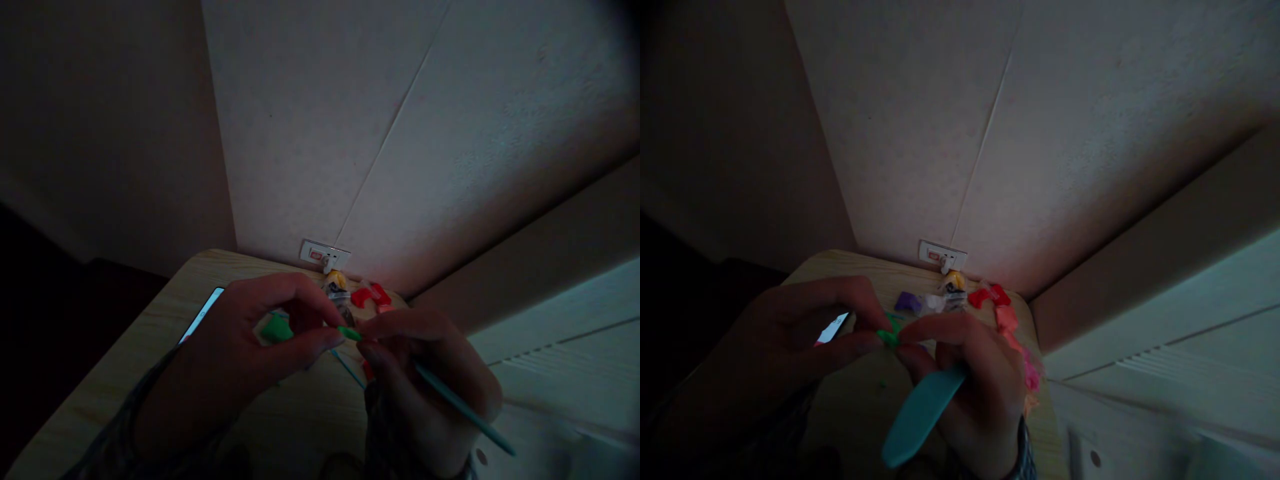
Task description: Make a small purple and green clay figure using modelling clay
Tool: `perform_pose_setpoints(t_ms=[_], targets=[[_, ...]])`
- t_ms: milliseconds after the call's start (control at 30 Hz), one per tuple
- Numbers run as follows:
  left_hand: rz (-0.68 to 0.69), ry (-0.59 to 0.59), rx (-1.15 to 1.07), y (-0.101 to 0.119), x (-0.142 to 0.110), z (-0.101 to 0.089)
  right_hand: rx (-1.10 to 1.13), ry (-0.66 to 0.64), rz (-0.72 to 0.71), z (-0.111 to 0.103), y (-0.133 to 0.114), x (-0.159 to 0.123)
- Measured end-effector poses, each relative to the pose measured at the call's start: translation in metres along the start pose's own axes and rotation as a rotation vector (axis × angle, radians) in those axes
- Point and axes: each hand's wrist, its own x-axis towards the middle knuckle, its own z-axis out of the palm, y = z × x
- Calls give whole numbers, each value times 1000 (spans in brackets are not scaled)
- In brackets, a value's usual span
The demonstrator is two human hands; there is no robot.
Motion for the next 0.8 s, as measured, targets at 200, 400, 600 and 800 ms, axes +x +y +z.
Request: perform_pose_setpoints(t_ms=[200,400,600,800], targets=[[9,7,4,0,0,0,-47,13,-46,0,-2,1],[-10,28,14,2,0,0,-48,122,-26,8,-3,-4],[-46,-7,-69,1,-1,0,-65,326,-77,25,-5,-7],[-71,-28,-202,-2,0,1,-39,305,-71,26,-5,-11]])
